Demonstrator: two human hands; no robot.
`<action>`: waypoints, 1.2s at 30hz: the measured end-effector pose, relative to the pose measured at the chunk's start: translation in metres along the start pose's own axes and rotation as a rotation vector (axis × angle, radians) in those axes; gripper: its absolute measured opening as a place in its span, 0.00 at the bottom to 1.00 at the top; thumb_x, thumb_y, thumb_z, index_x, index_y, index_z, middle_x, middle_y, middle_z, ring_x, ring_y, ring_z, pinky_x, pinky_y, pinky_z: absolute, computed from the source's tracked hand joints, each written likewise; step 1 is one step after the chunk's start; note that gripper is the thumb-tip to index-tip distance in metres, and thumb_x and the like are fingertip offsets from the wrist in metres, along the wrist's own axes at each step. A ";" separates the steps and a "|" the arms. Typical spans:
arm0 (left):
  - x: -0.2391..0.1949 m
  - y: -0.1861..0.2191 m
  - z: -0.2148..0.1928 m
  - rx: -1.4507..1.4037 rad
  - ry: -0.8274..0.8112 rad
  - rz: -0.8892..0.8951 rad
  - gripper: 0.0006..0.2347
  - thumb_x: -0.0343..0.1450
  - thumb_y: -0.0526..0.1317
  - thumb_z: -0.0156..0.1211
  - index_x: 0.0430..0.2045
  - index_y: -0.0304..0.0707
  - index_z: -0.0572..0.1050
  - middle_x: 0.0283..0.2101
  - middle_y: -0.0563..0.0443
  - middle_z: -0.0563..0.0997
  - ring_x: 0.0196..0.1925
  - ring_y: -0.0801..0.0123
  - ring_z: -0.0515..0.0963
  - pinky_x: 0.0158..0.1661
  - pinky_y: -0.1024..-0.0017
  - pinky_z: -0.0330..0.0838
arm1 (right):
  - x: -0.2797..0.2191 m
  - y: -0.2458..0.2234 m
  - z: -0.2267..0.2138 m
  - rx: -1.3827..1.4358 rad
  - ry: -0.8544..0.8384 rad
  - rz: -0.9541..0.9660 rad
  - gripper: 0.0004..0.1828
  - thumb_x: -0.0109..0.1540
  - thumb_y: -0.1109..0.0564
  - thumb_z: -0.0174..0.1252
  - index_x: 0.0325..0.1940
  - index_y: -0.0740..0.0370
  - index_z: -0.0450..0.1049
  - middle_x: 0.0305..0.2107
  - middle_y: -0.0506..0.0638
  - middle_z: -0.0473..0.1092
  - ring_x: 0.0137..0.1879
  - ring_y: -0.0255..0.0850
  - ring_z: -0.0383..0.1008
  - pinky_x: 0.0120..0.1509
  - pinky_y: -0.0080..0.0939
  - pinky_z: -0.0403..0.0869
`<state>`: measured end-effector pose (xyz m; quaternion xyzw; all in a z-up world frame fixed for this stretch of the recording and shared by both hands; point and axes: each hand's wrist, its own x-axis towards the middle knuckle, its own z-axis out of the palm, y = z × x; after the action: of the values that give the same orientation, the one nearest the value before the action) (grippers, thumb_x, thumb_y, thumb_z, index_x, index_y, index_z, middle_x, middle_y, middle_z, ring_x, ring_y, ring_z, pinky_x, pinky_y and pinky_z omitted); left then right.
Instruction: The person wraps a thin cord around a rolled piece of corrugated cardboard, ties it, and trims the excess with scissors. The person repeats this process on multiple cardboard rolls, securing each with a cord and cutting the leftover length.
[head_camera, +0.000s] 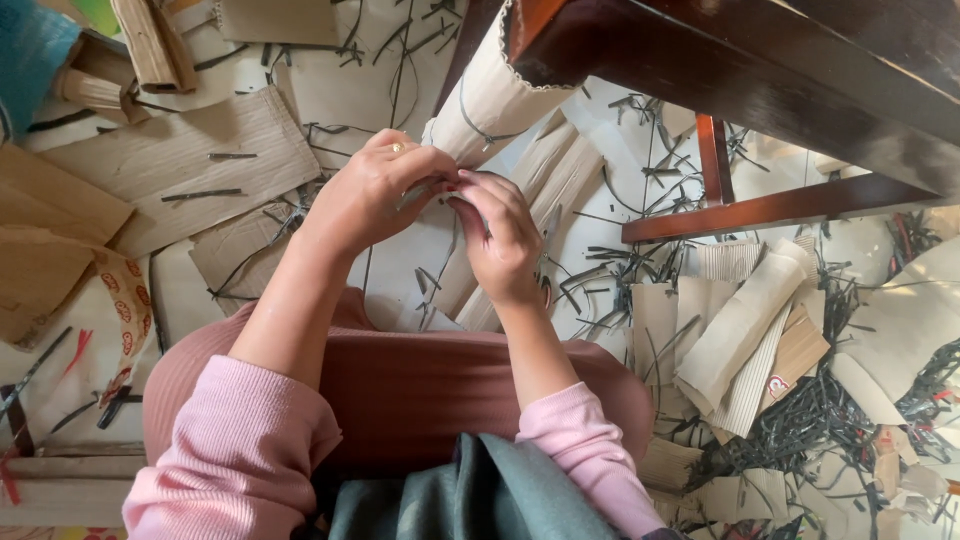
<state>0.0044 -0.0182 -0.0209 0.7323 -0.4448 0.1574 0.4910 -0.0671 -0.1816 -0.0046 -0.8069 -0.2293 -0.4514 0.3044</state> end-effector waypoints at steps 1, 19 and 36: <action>-0.001 -0.001 0.001 0.000 -0.002 0.000 0.06 0.71 0.29 0.69 0.35 0.39 0.77 0.31 0.52 0.83 0.36 0.60 0.85 0.49 0.64 0.75 | 0.001 0.001 0.001 0.000 0.001 0.001 0.12 0.61 0.66 0.67 0.48 0.66 0.77 0.42 0.53 0.77 0.47 0.47 0.82 0.53 0.45 0.82; 0.001 0.010 0.016 0.115 0.251 -0.100 0.08 0.80 0.37 0.47 0.43 0.50 0.78 0.41 0.60 0.80 0.31 0.68 0.83 0.35 0.69 0.80 | -0.007 0.013 0.014 -0.010 0.183 -0.056 0.05 0.57 0.71 0.69 0.32 0.67 0.81 0.25 0.51 0.73 0.29 0.41 0.75 0.36 0.39 0.78; 0.015 0.048 -0.049 0.033 0.185 -0.297 0.05 0.76 0.26 0.58 0.43 0.31 0.74 0.39 0.46 0.82 0.32 0.69 0.87 0.28 0.78 0.71 | -0.021 0.005 0.012 -0.007 -0.112 0.186 0.09 0.69 0.68 0.50 0.42 0.67 0.77 0.35 0.56 0.73 0.41 0.48 0.77 0.46 0.42 0.78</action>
<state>-0.0159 0.0102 0.0401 0.7803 -0.2821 0.1573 0.5356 -0.0668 -0.1791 -0.0293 -0.8495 -0.1685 -0.3764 0.3289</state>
